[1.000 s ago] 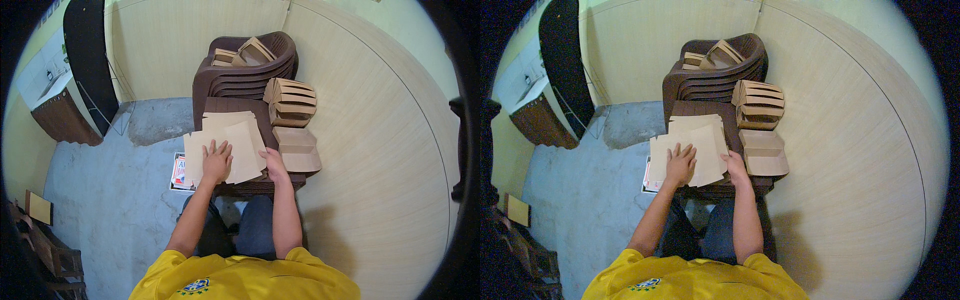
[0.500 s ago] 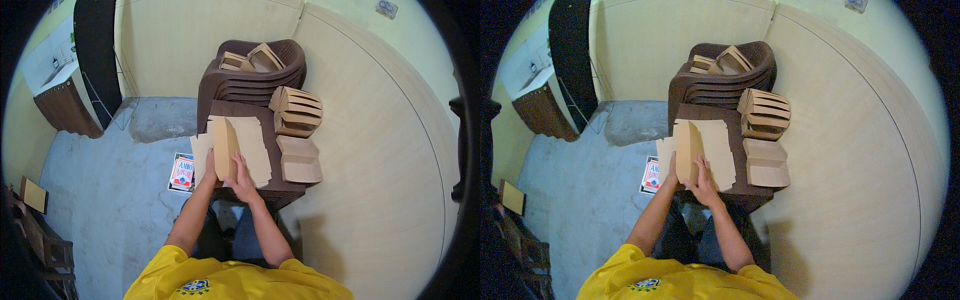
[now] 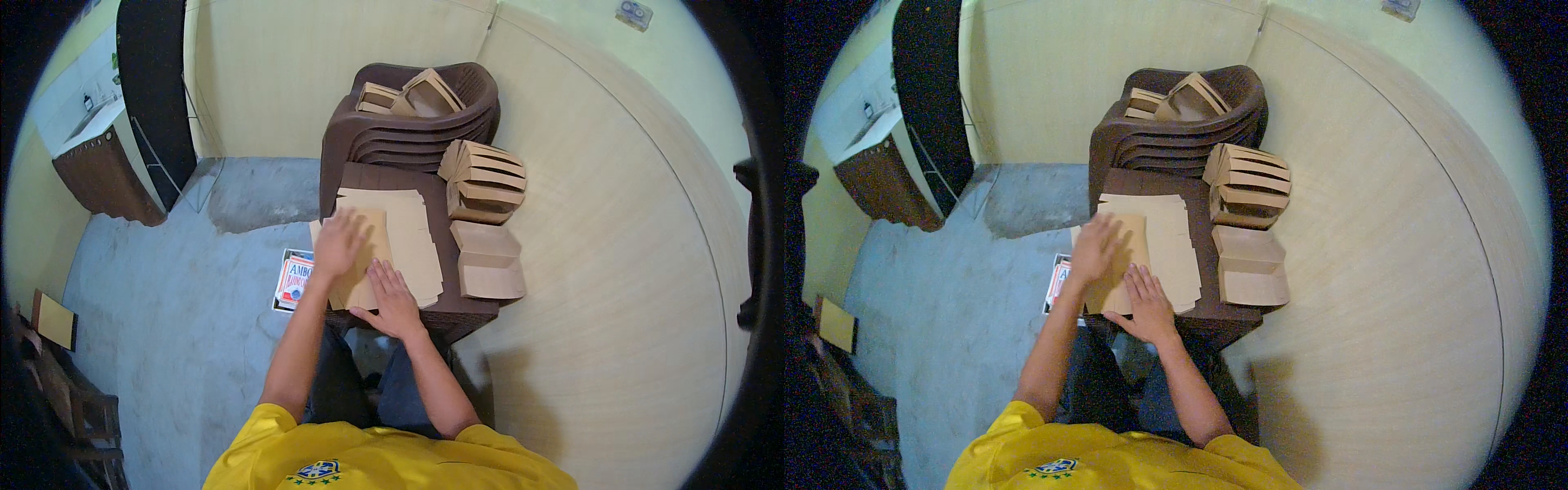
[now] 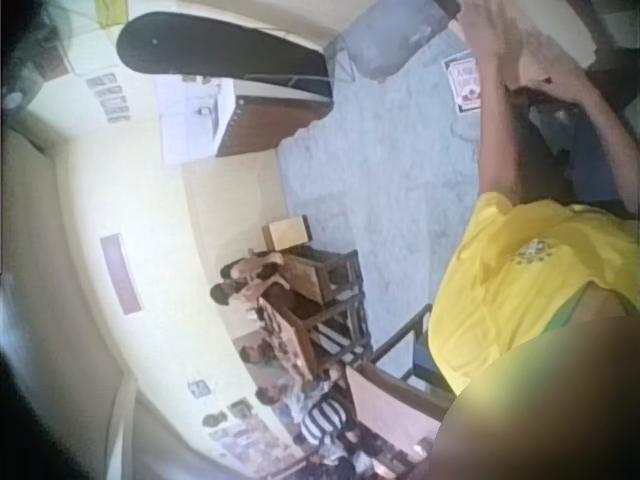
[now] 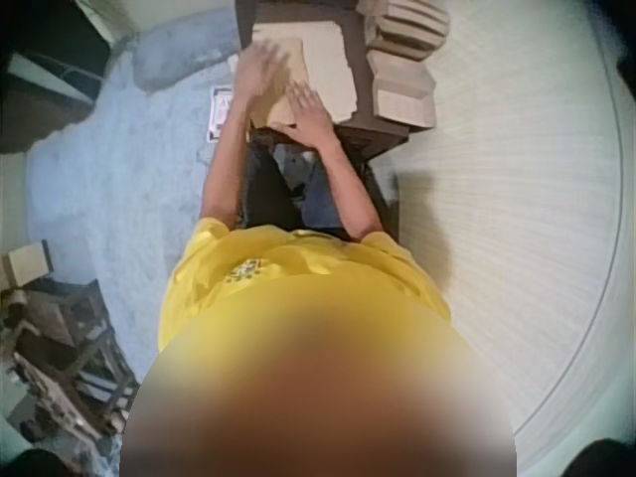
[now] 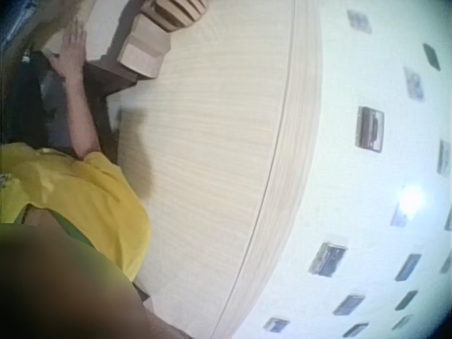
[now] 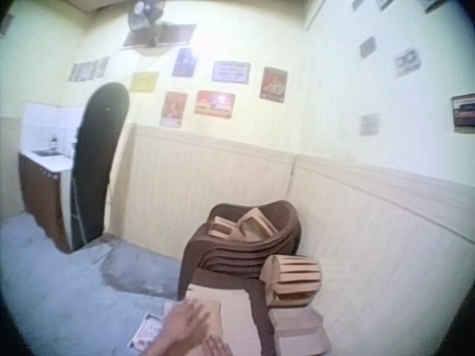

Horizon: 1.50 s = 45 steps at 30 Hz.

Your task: The person folds flat cardboard pieces into small boxes by hand, tucking flaps and securing them with small fasteners. Completed boxes are stacked on a nearby chair while additional flat pieces are taken from a pile on the table.

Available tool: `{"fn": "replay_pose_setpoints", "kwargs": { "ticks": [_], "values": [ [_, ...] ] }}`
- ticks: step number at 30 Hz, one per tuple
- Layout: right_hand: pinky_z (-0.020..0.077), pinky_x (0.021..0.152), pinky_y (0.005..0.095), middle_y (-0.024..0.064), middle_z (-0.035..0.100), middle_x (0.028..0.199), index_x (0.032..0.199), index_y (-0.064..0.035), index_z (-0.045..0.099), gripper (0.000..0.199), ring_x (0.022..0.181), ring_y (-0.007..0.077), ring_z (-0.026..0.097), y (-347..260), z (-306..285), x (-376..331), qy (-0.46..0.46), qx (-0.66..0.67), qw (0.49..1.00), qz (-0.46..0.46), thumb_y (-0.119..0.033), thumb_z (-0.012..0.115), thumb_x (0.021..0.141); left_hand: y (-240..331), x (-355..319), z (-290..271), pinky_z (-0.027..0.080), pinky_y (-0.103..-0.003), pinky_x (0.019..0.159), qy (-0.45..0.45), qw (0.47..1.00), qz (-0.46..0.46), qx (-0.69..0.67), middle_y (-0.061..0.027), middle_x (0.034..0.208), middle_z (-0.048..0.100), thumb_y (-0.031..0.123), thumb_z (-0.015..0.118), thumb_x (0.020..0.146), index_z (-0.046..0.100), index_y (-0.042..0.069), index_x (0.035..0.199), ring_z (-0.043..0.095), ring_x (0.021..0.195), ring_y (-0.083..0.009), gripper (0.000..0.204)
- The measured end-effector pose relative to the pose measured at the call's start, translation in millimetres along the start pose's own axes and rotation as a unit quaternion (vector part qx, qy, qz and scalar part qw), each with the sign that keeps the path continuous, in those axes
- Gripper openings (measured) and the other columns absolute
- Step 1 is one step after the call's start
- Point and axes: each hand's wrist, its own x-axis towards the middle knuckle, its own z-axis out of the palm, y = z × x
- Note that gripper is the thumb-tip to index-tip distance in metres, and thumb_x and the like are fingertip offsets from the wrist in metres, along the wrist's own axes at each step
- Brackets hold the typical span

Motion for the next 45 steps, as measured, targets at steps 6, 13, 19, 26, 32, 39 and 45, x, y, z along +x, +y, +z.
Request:
{"fn": "replay_pose_setpoints", "kwargs": {
  "ticks": [6,13,19,26,32,39,45],
  "values": [
    [0.0133,0.134,0.0558,0.0296,0.023,0.176,0.164,0.0148,0.025,0.125,0.166,0.0412,0.017,-20,-10,-35,-0.003,-0.037,0.997,0.068,-0.086,0.049,0.094,32,-15,32,0.012,-0.056,0.135,-0.152,0.979,-0.035,0.134,-0.0044,0.179,0.031,0.041,0.042,0.114,0.043,0.023,0.168,0.020,0.167,-0.0311,0.057],
    [0.0048,0.134,0.0597,0.0295,0.019,0.177,0.166,0.0154,0.016,0.118,0.168,0.0379,0.012,15,-3,31,-0.091,-0.087,0.987,0.103,-0.082,0.036,0.102,22,-16,37,0.013,-0.054,0.136,-0.166,0.978,-0.010,0.126,-0.0053,0.178,0.031,0.037,0.043,0.113,0.043,0.022,0.168,0.021,0.166,-0.0326,0.057],
    [0.0027,0.134,0.0614,0.0263,0.019,0.179,0.168,0.0085,0.023,0.109,0.168,0.0356,0.012,54,0,125,-0.096,0.041,0.982,0.157,-0.078,0.039,0.103,19,-18,37,0.015,-0.053,0.135,-0.162,0.980,-0.006,0.114,-0.0088,0.177,0.034,0.033,0.046,0.111,0.043,0.017,0.167,0.024,0.165,-0.0349,0.059],
    [0.0121,0.135,0.0565,0.0281,0.016,0.178,0.169,0.0044,0.025,0.111,0.168,0.0371,0.012,35,-20,29,-0.032,0.048,0.996,0.065,-0.065,0.070,0.095,16,-13,33,0.030,-0.056,0.127,0.093,0.979,-0.130,-0.123,-0.0219,0.158,0.053,0.035,0.058,0.106,0.053,-0.001,0.152,0.043,0.151,-0.0405,0.058],
    [0.0257,0.132,0.0516,0.0236,0.044,0.167,0.157,-0.0014,0.051,0.080,0.160,0.0393,0.035,37,-19,-11,0.029,0.108,0.992,0.052,-0.040,0.080,0.094,21,-8,13,0.040,-0.055,0.114,0.163,0.919,-0.356,-0.042,-0.0266,0.143,0.058,0.042,0.064,0.102,0.055,-0.002,0.148,0.052,0.133,-0.0443,0.064],
    [0.0435,0.120,0.0448,0.0198,0.063,0.147,0.138,0.0032,0.065,0.047,0.138,0.0373,0.058,61,9,-11,0.135,0.248,0.956,0.077,-0.030,0.067,0.106,39,-5,-6,0.037,-0.058,0.117,0.153,0.898,-0.356,-0.210,-0.0304,0.128,0.071,0.044,0.056,0.106,0.052,0.007,0.156,0.066,0.119,-0.0475,0.063],
    [0.0491,0.111,0.0405,0.0139,0.066,0.141,0.148,0.0019,0.054,0.053,0.128,0.0261,0.063,61,10,7,0.355,0.701,0.567,0.247,-0.040,0.056,0.115,62,-14,13,0.038,-0.060,0.123,-0.111,0.976,-0.146,-0.116,-0.0229,0.136,0.072,0.036,0.049,0.110,0.053,0.014,0.158,0.068,0.126,-0.0440,0.053]
  ]
}}
